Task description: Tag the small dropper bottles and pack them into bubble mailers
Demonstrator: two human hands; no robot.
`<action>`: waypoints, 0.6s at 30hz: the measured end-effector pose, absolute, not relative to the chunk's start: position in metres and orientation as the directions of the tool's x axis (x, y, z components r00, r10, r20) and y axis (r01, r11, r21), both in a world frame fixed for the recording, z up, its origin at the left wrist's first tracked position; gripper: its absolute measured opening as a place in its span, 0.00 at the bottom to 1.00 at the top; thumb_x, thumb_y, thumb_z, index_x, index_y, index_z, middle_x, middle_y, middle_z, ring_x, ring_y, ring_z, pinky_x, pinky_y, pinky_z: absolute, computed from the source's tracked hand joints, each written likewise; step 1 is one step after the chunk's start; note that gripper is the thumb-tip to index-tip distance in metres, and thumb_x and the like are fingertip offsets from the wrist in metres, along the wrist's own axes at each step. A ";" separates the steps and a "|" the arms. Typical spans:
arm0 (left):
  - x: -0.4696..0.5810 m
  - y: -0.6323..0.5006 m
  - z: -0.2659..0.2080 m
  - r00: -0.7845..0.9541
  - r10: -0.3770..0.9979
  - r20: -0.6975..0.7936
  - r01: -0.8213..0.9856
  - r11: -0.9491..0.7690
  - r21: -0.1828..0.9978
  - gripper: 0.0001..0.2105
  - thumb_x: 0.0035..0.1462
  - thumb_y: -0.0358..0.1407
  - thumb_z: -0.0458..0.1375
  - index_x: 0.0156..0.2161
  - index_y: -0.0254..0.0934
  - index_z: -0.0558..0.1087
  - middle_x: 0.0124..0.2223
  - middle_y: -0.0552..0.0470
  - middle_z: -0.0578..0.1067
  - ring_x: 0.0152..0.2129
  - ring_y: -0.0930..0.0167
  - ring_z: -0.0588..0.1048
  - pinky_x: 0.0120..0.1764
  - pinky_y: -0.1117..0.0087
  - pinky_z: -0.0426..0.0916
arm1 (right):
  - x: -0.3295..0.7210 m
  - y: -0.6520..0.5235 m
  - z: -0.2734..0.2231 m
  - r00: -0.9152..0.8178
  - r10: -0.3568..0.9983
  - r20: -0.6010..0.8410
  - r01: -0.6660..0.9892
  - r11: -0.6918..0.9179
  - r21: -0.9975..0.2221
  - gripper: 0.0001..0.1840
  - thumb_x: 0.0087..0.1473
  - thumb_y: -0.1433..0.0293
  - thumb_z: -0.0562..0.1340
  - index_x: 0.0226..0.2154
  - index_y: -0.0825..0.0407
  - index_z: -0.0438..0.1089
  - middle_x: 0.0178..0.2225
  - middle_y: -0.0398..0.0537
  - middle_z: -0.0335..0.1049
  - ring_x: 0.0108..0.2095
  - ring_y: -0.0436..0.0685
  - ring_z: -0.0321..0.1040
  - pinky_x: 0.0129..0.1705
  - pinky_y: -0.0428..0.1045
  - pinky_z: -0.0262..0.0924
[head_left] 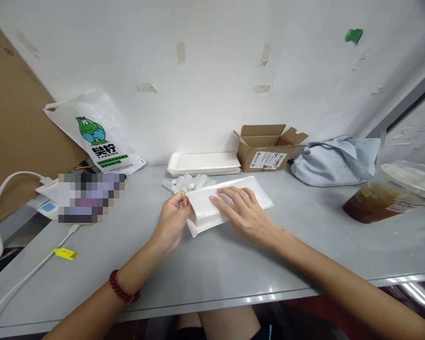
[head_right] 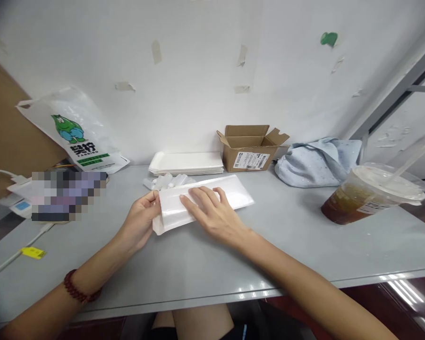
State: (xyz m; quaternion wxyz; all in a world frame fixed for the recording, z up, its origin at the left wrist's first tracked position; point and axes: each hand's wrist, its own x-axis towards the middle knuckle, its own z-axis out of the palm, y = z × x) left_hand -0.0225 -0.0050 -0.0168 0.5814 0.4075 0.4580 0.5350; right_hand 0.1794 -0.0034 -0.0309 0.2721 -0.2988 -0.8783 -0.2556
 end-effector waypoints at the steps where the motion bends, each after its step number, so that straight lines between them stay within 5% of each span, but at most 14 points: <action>1: -0.023 -0.005 -0.016 0.038 0.994 -0.103 -0.264 0.110 0.958 0.13 0.40 0.30 0.65 0.23 0.35 0.62 0.23 0.60 0.65 0.20 0.79 0.63 0.22 0.79 0.58 | 0.180 -0.004 -0.030 -0.669 0.389 0.633 0.669 0.686 0.285 0.26 0.55 0.83 0.51 0.56 0.58 0.58 0.52 0.64 0.64 0.53 0.64 0.59 0.49 0.60 0.55; 6: -0.025 -0.005 -0.012 0.231 0.970 -0.077 -0.346 0.156 0.925 0.10 0.48 0.34 0.64 0.37 0.33 0.74 0.33 0.51 0.75 0.30 0.73 0.73 0.33 0.73 0.68 | 0.183 -0.003 -0.024 -0.605 0.378 0.701 0.706 0.661 0.252 0.22 0.57 0.83 0.51 0.53 0.54 0.62 0.50 0.56 0.71 0.51 0.59 0.65 0.52 0.59 0.50; 12: -0.024 -0.007 -0.016 0.307 0.951 -0.040 -0.311 0.140 0.940 0.11 0.50 0.34 0.63 0.40 0.33 0.76 0.34 0.49 0.77 0.30 0.72 0.74 0.33 0.71 0.71 | 0.186 0.001 -0.022 -0.551 0.456 0.699 0.723 0.679 0.126 0.19 0.58 0.78 0.54 0.52 0.57 0.63 0.52 0.57 0.71 0.53 0.60 0.66 0.53 0.58 0.48; 18: -0.022 -0.008 -0.015 0.200 0.979 0.030 -0.187 0.008 0.982 0.13 0.53 0.39 0.60 0.41 0.31 0.74 0.29 0.48 0.78 0.28 0.69 0.77 0.32 0.68 0.73 | 0.193 0.005 -0.025 -0.580 0.458 0.673 0.681 0.726 0.093 0.16 0.60 0.77 0.53 0.49 0.54 0.67 0.49 0.52 0.74 0.51 0.57 0.69 0.56 0.58 0.45</action>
